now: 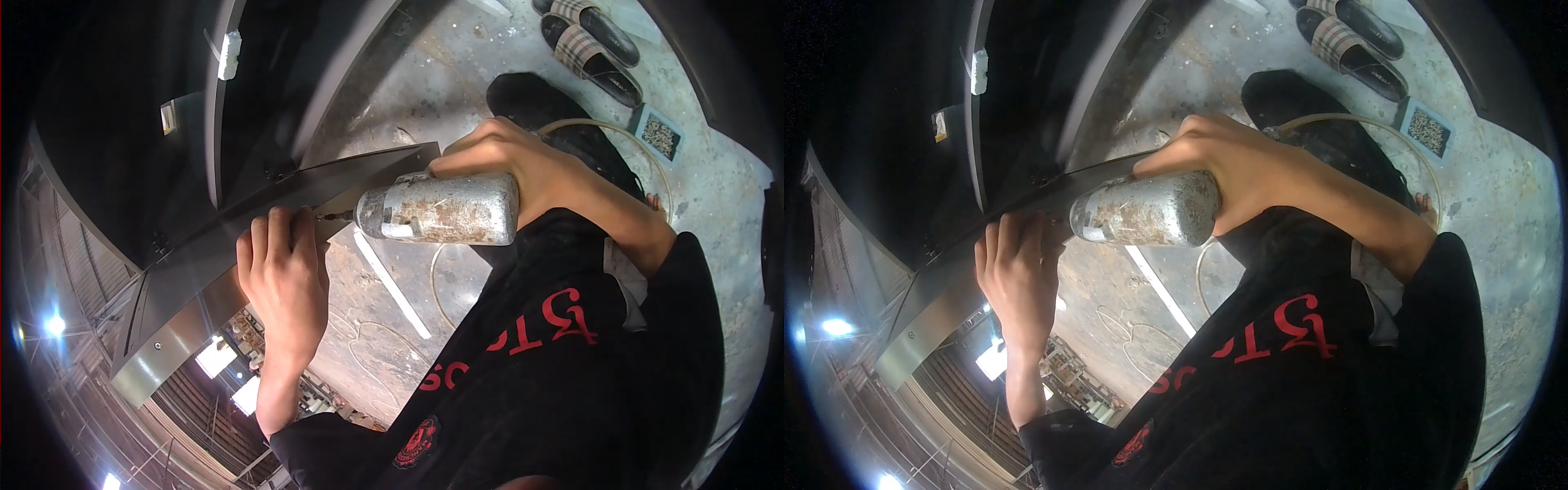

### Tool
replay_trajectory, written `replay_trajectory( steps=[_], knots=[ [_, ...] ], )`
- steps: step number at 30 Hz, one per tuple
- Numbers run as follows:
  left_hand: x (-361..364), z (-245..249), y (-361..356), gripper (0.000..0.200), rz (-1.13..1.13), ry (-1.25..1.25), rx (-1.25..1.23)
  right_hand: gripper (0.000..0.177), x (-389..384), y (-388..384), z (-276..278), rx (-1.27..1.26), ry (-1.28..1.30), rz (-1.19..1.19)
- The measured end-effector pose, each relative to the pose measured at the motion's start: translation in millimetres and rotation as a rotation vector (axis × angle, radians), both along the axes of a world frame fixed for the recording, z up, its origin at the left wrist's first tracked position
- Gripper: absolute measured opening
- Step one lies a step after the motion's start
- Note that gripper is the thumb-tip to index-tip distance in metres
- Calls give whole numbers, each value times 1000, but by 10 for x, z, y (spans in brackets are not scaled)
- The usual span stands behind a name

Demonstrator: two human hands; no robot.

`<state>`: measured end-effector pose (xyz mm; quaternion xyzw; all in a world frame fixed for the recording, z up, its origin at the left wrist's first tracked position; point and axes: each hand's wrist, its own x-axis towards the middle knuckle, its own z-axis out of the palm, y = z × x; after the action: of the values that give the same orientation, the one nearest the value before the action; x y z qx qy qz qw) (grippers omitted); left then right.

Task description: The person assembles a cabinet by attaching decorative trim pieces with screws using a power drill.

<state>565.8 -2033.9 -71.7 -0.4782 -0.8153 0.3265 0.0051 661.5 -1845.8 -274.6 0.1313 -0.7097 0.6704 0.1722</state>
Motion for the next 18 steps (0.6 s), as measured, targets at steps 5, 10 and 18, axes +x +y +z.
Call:
replay_trajectory(
  steps=[5,10,18],
  knots=[
    [-7,-9,-6,33,7,8,-4,77,-2,-67,101,104,-129,119],
    [17,4,-10,36,11,45,-41,68,-38,-124,-3,7,16,138],
    [254,15,-129,32,-35,-11,355,61,301,222,-184,101,-44,116]
  ],
)
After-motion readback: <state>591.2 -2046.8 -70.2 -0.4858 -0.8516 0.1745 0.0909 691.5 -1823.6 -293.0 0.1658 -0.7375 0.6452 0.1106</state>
